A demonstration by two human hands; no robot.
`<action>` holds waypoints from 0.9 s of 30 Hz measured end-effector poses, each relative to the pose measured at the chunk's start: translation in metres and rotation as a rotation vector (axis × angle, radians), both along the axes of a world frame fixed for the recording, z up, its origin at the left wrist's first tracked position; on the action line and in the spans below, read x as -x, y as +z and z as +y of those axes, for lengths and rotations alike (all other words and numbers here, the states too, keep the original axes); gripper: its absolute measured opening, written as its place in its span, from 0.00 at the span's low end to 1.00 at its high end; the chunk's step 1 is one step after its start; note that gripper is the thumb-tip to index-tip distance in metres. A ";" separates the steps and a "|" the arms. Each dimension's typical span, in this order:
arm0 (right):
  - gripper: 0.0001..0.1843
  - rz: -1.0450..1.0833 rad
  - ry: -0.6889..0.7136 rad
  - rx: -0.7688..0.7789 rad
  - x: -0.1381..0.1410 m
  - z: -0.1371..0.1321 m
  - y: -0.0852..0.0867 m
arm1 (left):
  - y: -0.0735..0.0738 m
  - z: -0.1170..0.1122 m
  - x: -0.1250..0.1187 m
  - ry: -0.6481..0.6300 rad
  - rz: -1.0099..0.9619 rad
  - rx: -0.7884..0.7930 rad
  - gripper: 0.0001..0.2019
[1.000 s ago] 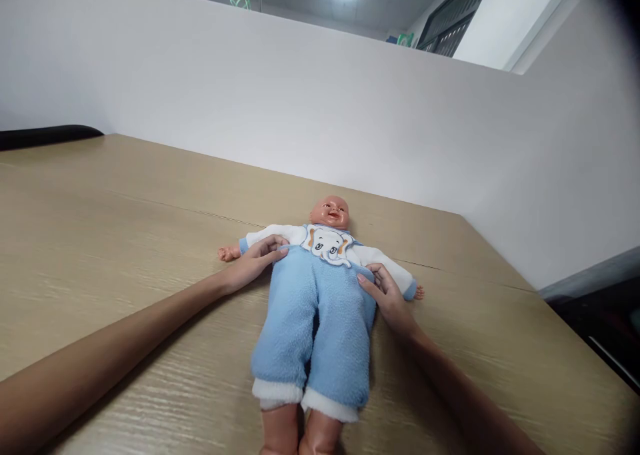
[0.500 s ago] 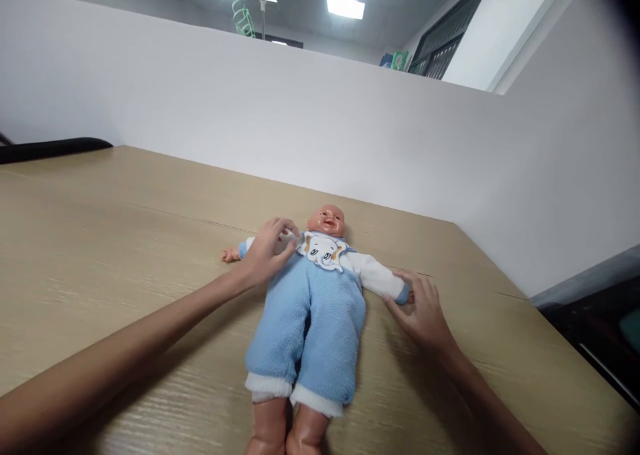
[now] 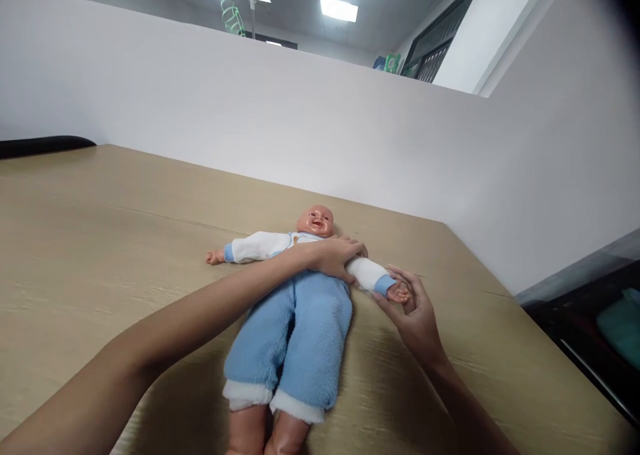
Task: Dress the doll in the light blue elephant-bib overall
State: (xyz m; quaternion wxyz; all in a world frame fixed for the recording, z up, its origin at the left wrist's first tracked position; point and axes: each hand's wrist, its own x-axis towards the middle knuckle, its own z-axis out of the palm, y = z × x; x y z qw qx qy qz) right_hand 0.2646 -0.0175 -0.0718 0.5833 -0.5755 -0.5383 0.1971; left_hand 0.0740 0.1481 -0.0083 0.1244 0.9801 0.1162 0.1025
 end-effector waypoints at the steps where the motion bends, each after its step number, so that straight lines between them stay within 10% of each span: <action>1: 0.38 0.056 0.023 0.012 0.002 -0.001 -0.002 | -0.002 0.000 -0.001 -0.011 0.000 -0.010 0.29; 8: 0.52 0.212 0.113 0.168 -0.011 -0.003 -0.029 | -0.014 -0.002 0.011 0.019 -0.167 -0.038 0.22; 17: 0.30 -0.539 0.426 0.188 -0.001 -0.011 -0.032 | -0.010 -0.005 0.036 0.189 -0.540 0.342 0.17; 27: 0.31 -0.081 0.625 0.320 0.046 -0.005 -0.010 | -0.012 0.003 0.063 0.245 -0.969 0.835 0.19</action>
